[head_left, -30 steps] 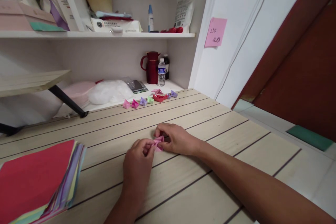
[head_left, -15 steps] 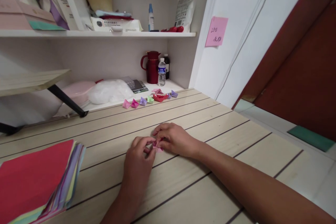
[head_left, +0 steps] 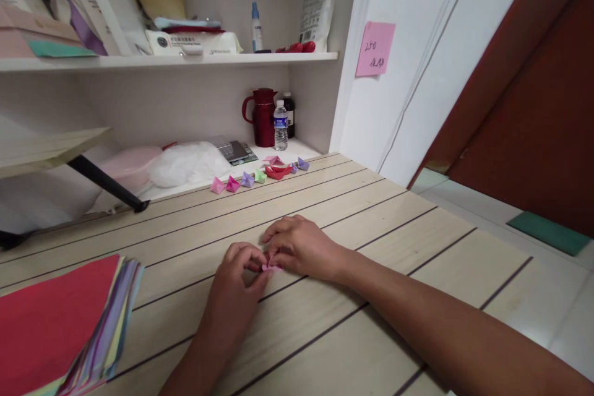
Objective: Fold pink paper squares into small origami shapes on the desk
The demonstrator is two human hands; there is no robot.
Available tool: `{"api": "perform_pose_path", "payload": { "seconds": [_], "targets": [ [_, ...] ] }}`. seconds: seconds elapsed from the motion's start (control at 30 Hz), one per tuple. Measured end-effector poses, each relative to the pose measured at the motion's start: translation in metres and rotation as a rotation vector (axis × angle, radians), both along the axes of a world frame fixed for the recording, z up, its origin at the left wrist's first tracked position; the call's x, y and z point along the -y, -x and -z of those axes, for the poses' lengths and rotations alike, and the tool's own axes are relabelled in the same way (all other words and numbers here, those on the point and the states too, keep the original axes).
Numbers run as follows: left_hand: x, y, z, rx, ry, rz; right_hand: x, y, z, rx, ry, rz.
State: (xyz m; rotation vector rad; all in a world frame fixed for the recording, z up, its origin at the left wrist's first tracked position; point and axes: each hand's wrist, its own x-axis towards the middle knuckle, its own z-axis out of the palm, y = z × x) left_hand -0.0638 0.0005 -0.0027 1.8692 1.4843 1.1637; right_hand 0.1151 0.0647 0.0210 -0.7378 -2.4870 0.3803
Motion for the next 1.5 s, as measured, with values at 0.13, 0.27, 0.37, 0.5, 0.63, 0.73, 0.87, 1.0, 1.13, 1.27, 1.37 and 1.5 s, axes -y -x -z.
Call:
{"api": "perform_pose_path", "payload": {
  "seconds": [0.13, 0.27, 0.37, 0.5, 0.63, 0.73, 0.87, 1.0, 1.13, 1.27, 1.37, 1.5],
  "targets": [
    [-0.001, 0.002, 0.002, -0.017, 0.000, 0.002, 0.002, 0.000, -0.002, 0.005, 0.012, -0.004],
    [0.000, 0.001, 0.002, -0.029, -0.032, 0.018, 0.003, 0.000, -0.004, -0.003, 0.010, -0.001],
    [0.001, 0.000, 0.001, -0.095, -0.084, 0.048, 0.003, 0.000, -0.002, -0.001, 0.014, -0.006],
    [0.002, 0.000, 0.000, -0.217, -0.057, 0.040, 0.002, 0.000, 0.001, 0.018, 0.052, -0.016],
    [0.001, 0.002, -0.002, -0.299, -0.024, 0.035, 0.001, 0.000, 0.002, 0.022, 0.055, -0.027],
    [0.001, 0.006, -0.002, -0.362, -0.002, 0.018, 0.001, -0.001, 0.001, 0.025, 0.054, -0.036],
    [0.002, 0.012, -0.002, -0.407, -0.004, 0.014, 0.002, -0.002, 0.000, 0.023, 0.048, -0.032],
    [0.001, 0.013, 0.000, -0.385, -0.003, 0.009, 0.002, -0.002, 0.001, -0.010, 0.074, -0.021],
    [0.000, 0.012, -0.002, -0.376, 0.010, 0.004, 0.001, -0.001, 0.004, -0.026, 0.118, 0.019],
    [0.002, 0.011, -0.004, -0.375, 0.019, 0.017, 0.000, 0.000, 0.004, 0.005, 0.085, 0.001],
    [0.004, 0.011, -0.005, -0.392, 0.014, 0.018, 0.001, 0.000, 0.003, 0.054, 0.019, 0.020],
    [0.006, 0.010, -0.006, -0.416, 0.008, 0.019, 0.005, -0.001, 0.001, 0.049, 0.051, 0.042]
  ]
}}
